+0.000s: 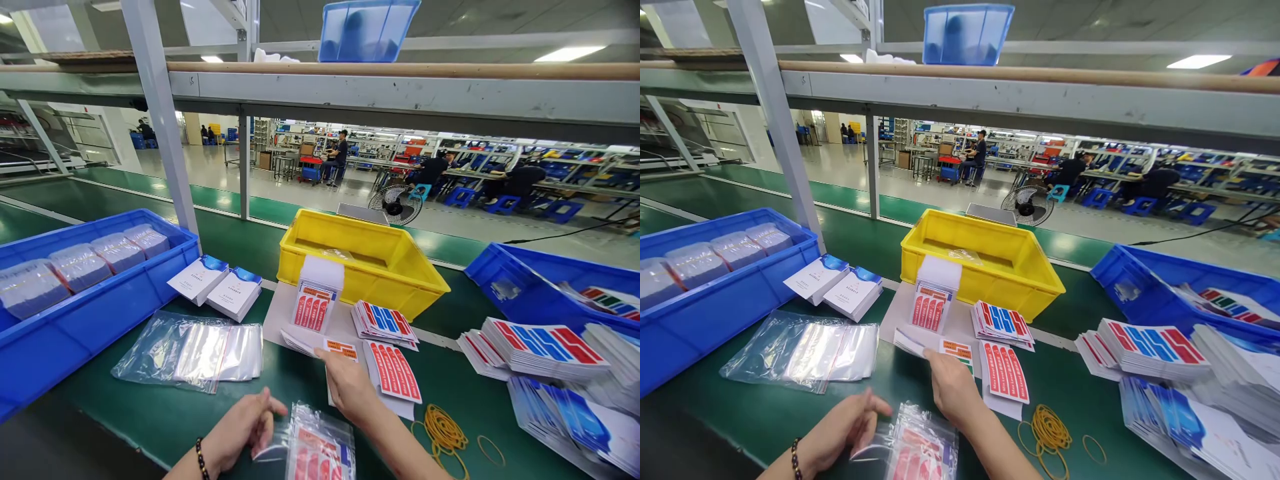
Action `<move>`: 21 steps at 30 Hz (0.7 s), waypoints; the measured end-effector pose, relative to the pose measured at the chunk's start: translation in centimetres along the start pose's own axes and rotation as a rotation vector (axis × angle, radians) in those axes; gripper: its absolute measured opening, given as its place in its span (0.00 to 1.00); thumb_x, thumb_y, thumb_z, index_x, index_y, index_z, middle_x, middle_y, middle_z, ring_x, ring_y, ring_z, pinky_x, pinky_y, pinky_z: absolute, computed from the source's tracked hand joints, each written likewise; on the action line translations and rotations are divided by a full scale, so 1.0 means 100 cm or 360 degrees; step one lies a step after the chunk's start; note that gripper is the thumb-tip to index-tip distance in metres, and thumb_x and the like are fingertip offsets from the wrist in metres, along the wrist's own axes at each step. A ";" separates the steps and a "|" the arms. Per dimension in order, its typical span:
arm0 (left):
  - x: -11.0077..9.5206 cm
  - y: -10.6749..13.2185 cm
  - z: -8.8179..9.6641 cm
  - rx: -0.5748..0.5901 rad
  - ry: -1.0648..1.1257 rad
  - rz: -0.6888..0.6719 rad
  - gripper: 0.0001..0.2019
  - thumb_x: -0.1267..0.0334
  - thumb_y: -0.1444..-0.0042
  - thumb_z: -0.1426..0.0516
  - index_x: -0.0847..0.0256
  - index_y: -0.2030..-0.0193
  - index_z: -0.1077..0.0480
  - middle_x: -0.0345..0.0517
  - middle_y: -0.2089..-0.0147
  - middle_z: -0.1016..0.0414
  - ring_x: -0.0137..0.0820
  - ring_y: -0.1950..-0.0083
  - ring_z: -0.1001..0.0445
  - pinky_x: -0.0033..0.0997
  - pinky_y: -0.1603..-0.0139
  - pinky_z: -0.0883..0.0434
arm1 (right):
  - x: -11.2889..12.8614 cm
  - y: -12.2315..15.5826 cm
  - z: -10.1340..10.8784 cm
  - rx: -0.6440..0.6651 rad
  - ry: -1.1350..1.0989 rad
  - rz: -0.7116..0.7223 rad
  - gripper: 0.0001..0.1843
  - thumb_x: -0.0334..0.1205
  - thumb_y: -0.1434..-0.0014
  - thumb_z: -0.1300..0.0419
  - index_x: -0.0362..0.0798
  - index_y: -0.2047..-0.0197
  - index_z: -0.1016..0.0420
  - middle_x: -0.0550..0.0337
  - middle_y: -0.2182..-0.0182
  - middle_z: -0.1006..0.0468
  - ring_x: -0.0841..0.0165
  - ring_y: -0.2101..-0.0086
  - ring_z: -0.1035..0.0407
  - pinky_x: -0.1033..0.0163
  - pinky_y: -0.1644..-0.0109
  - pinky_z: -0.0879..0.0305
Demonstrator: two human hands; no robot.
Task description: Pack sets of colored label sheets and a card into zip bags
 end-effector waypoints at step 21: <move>-0.014 0.004 -0.068 0.0677 0.0763 -0.0019 0.24 0.51 0.56 0.40 0.73 0.61 0.27 0.61 0.65 0.23 0.44 0.60 0.25 0.40 0.54 0.34 | -0.103 -0.001 -0.003 0.0797 0.0100 -0.0704 0.10 0.29 0.53 0.42 0.46 0.66 0.25 0.52 0.67 0.24 0.61 0.65 0.31 0.62 0.62 0.38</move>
Point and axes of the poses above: each hand's wrist, its own y-axis away from the middle knuckle, its own z-axis out of the back of the hand, x = y × z, the point moved 7 cm from there along -y, towards the middle knuckle
